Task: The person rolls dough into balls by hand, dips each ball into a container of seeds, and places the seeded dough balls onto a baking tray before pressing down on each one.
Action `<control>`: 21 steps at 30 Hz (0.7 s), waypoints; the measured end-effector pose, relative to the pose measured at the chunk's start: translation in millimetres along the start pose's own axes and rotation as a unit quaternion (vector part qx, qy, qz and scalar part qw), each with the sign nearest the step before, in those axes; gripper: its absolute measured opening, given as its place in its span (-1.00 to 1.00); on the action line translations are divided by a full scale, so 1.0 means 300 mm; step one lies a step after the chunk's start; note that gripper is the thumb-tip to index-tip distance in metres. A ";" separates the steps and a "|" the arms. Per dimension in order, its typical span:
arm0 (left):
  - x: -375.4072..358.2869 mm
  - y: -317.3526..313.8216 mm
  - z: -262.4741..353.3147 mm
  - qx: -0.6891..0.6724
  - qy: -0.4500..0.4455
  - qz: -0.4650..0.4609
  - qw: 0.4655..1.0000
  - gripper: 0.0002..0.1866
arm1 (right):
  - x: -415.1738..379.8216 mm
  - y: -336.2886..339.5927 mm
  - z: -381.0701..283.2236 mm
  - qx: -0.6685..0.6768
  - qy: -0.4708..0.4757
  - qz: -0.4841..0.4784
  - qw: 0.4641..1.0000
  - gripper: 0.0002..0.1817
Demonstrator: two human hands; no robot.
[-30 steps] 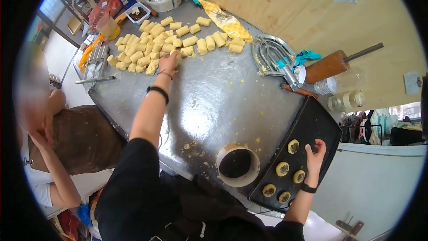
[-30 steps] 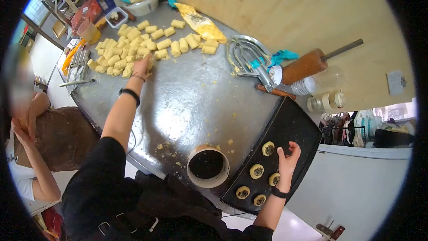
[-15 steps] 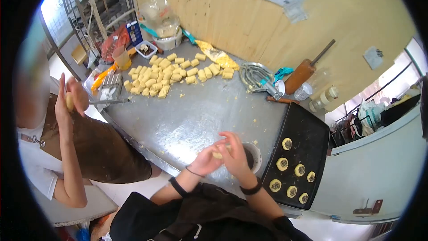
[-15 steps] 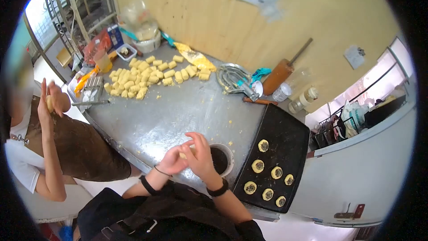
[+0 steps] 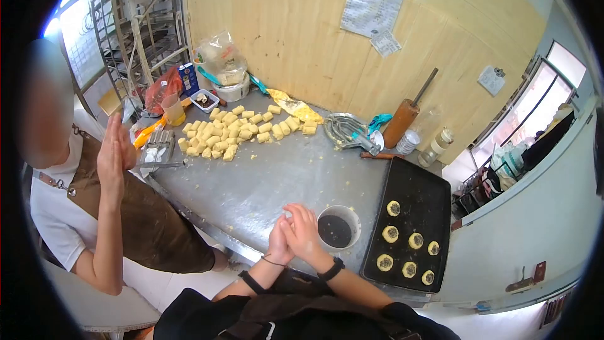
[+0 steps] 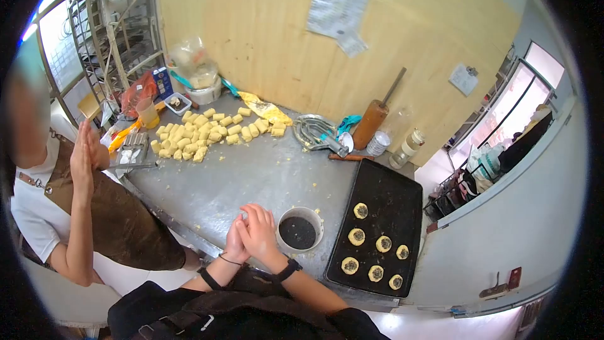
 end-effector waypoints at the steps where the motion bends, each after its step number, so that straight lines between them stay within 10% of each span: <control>1: -0.013 0.013 0.009 -0.001 -0.005 0.016 1.000 -0.59 | 0.000 -0.008 -0.007 0.009 -0.002 0.005 1.000 -0.65; 14: 0.052 0.124 0.053 0.219 0.030 0.053 0.974 -0.49 | 0.035 -0.005 0.012 0.274 -0.005 0.003 0.962 -0.58; 17: -0.057 -0.175 0.093 0.223 -0.035 -0.198 0.954 -0.51 | 0.043 0.010 0.120 0.458 -0.098 0.066 0.881 -0.45; 21: -0.064 -0.240 0.233 0.326 -0.252 -0.127 0.902 -0.36 | 0.003 -0.016 -0.019 0.410 -0.016 -0.019 0.912 -0.24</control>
Point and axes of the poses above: each hand's wrist, its own x-axis towards the middle knuckle, its own y-axis out of the back of the hand, z = x × y, the point moved 8 cm from there along x, towards the middle knuckle, and after that the axes turned 7 degrees about x, right-handed, at the moved point
